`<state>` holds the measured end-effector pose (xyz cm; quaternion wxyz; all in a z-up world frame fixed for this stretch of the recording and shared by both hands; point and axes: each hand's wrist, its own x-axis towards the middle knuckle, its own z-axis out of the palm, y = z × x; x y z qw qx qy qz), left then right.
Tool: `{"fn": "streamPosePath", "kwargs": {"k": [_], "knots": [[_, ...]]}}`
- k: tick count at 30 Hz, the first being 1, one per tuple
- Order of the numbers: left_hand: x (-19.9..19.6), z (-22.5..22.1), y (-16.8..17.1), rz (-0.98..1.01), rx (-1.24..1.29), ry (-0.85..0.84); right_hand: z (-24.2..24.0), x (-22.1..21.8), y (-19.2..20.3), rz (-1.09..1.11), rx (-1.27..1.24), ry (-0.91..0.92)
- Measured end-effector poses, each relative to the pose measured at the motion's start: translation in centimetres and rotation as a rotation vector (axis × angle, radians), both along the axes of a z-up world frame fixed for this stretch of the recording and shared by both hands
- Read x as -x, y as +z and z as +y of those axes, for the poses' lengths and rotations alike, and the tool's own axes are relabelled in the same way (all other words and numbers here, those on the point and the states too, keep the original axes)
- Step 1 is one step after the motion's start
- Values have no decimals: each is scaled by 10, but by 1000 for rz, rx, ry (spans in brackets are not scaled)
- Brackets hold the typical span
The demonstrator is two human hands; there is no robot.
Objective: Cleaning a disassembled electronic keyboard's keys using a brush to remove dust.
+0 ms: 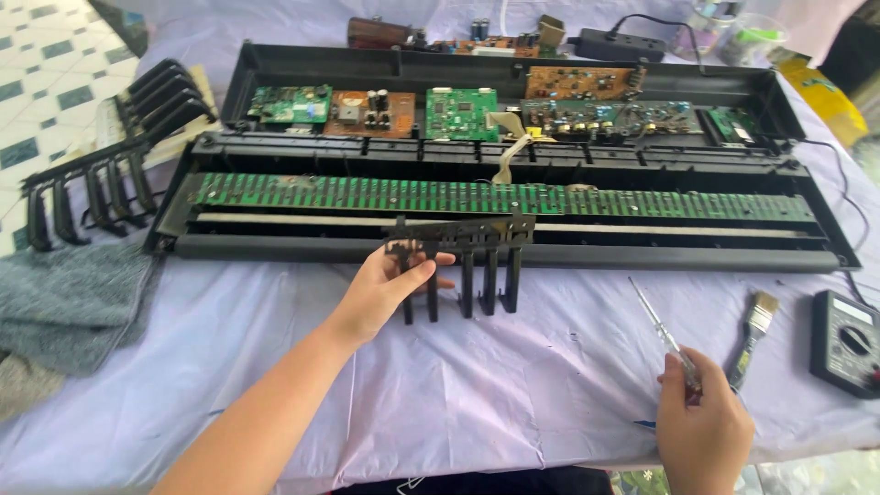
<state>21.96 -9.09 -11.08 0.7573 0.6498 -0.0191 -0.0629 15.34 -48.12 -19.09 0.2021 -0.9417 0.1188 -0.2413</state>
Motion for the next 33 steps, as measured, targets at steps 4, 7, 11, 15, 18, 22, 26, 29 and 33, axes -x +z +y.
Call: {"fn": "streamPosePath", "kwargs": {"k": [4, 7, 11, 15, 18, 22, 26, 29, 33], "knots": [[2, -3, 12, -91, -186, -119, -11, -9, 0, -226, 219, -31], [-1, -4, 7, 105, -144, -96, -20, -20, -4, -267, 295, -9], [1, -8, 11, 61, -210, -140, -7, -20, 15, -92, 244, -38], [1, -6, 12, 6, -227, -180, -41, -21, 5, -147, 364, -200], [3, -5, 11, -8, -182, -171, -68, -22, 1, 89, 264, -234], [4, -2, 13, 1, -122, -178, -65, -19, 18, 380, 214, -294], [4, 5, 17, -47, -110, -213, -80, -14, 5, 528, 212, -331], [-3, 12, 12, 15, -94, -290, -105, -9, -38, -142, 344, -196], [-10, 18, 9, 39, -96, -402, -38, -3, 15, -425, -360, 64]]}}
